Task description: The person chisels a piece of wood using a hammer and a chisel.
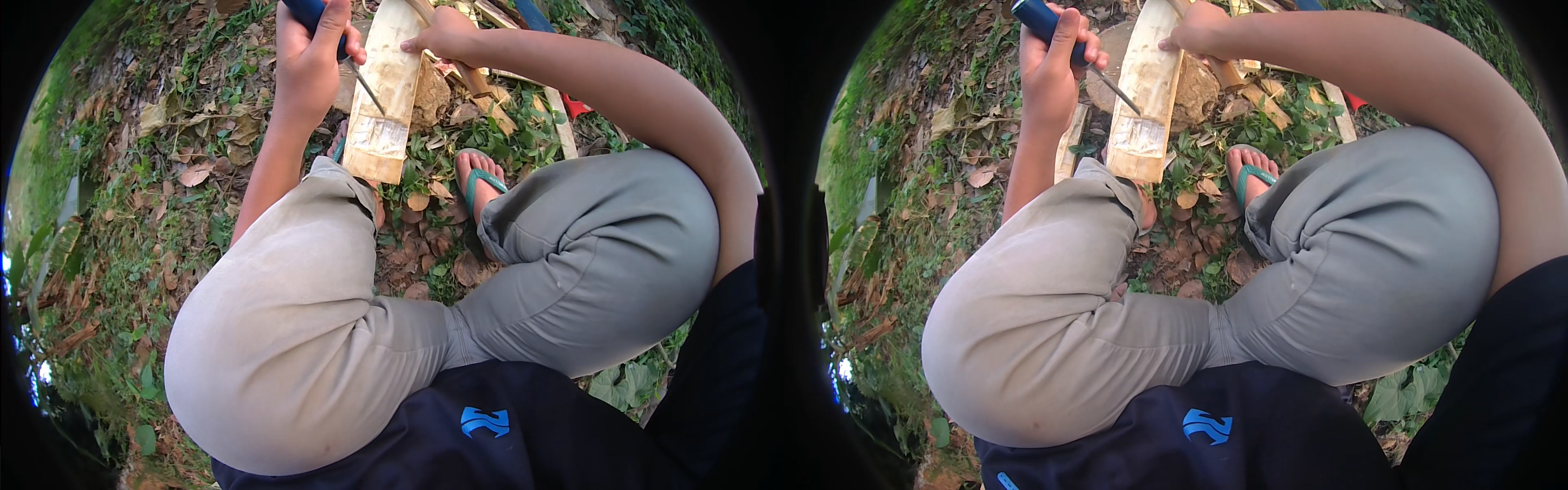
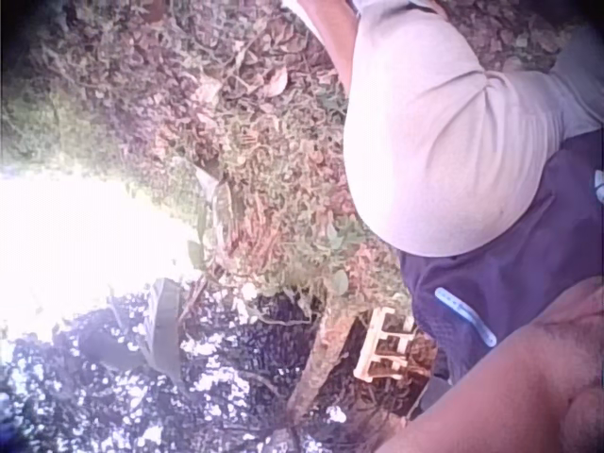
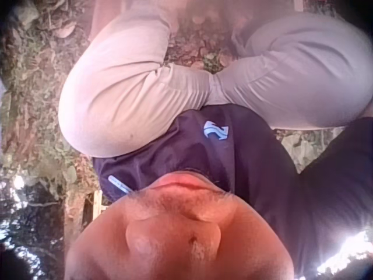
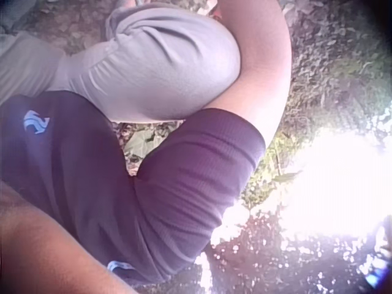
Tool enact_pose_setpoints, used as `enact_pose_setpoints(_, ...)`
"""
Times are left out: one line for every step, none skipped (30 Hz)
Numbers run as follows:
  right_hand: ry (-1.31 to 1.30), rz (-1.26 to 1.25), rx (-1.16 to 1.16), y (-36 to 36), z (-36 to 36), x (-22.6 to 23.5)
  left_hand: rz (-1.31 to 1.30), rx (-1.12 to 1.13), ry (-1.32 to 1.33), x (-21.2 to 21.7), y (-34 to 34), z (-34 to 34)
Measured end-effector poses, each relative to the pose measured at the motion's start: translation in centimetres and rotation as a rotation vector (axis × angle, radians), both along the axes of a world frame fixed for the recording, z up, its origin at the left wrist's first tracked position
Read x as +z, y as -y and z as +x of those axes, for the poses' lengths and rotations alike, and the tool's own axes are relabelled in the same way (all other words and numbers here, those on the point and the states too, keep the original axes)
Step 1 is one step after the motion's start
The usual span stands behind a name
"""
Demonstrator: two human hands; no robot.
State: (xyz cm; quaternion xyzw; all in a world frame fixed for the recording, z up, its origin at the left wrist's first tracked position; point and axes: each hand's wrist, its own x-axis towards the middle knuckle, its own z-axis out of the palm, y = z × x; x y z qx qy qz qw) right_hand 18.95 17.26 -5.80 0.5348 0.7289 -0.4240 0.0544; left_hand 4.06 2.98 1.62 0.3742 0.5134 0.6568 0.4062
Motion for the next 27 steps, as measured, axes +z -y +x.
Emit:
enact_pose_setpoints(0.045,-0.011,-0.018,0.1,-0.1,0.2,-0.003,0.006,0.071,-0.3,0.1,-0.1)
enact_pose_setpoints(-0.006,0.058,-0.007,0.1,-0.1,0.1,-0.006,0.012,0.142,-0.5,0.2,-0.2)
enact_pose_setpoints(-0.008,0.057,-0.009,0.1,-0.2,0.1,-0.012,0.019,0.206,-0.5,0.3,-0.2)
enact_pose_setpoints(-0.01,0.055,-0.009,0.1,-0.2,0.1,-0.004,-0.023,0.202,-0.6,0.5,-0.3)
enact_pose_setpoints(-0.013,0.053,-0.01,0.2,-0.2,0.1,0.004,-0.066,0.198,-0.7,0.9,-0.6)
enact_pose_setpoints(-0.007,0.074,-0.004,0.0,-0.2,0.0,0.019,-0.111,0.198,-0.8,1.0,-1.0)
enact_pose_setpoints(-0.002,0.094,0.002,-0.1,-0.2,-0.2,0.034,-0.156,0.198,-0.9,1.3,-1.4)
enact_pose_setpoints(0.002,0.114,0.008,-0.2,-0.2,-0.3,0.047,-0.185,0.207,-1.6,1.6,-2.1)
enact_pose_setpoints(0.0,0.118,0.005,-0.2,-0.1,-0.4,0.052,-0.176,0.176,-1.4,1.5,-1.8)
enact_pose_setpoints(-0.002,0.123,0.001,-0.2,-0.1,-0.6,0.057,-0.167,0.144,-1.3,1.6,-1.3)
enact_pose_setpoints(-0.004,0.127,-0.002,-0.2,0.0,-0.7,0.062,-0.157,0.111,-1.2,1.8,-1.0)
enact_pose_setpoints(-0.004,0.115,0.007,-0.2,-0.1,-0.5,0.081,-0.173,0.07,-1.0,2.2,-0.8)
enact_pose_setpoints(-0.003,0.103,0.015,-0.2,-0.1,-0.3,0.099,-0.19,0.029,-0.8,2.5,-0.7)
enact_pose_setpoints(-0.002,0.091,0.024,-0.1,-0.1,-0.2,0.118,-0.207,-0.012,-0.7,2.8,-0.6)
enact_pose_setpoints(-0.007,0.108,0.029,-0.2,-0.1,-0.4,0.157,-0.25,0.009,-0.8,3.0,-0.7)
enact_pose_setpoints(-0.012,0.125,0.034,-0.3,-0.1,-0.7,0.196,-0.294,0.03,-1.0,3.2,-0.9)
enact_pose_setpoints(-0.017,0.142,0.039,-0.5,0.0,-0.9,0.235,-0.338,0.051,-1.1,3.4,-1.0)
enact_pose_setpoints(-0.018,0.123,0.037,-0.4,0.0,-0.9,0.237,-0.338,0.05,-0.7,3.7,-0.7)
enact_pose_setpoints(-0.019,0.103,0.036,-0.4,0.0,-0.9,0.255,-0.346,0.07,-0.8,3.8,-0.7)
enact_pose_setpoints(-0.02,0.084,0.034,-0.4,0.0,-0.8,0.273,-0.353,0.089,-0.9,3.8,-0.9)
enact_pose_setpoints(-0.013,0.076,0.029,-0.4,-0.1,-0.7,0.293,-0.361,0.109,-1.0,3.7,-1.0)
enact_pose_setpoints(-0.006,0.068,0.023,-0.3,-0.2,-0.6,0.298,-0.368,0.113,-1.1,3.8,-1.1)
enact_pose_setpoints(0.001,0.06,0.018,-0.2,-0.2,-0.5,0.303,-0.376,0.117,-1.2,3.8,-1.2)
enact_pose_setpoints(0.005,0.063,0.012,-0.2,-0.2,-0.4,0.311,-0.384,0.122,-1.1,3.7,-1.2)
enact_pose_setpoints(0.009,0.066,0.007,-0.1,-0.3,-0.4,0.297,-0.393,0.127,-1.1,3.7,-1.2)
enact_pose_setpoints(0.013,0.069,0.001,-0.1,-0.3,-0.3,0.284,-0.401,0.132,-1.1,3.8,-1.0)
enact_pose_setpoints(-0.001,0.095,0.006,-0.2,-0.3,-0.6,0.274,-0.41,0.134,-0.8,3.8,-0.9)
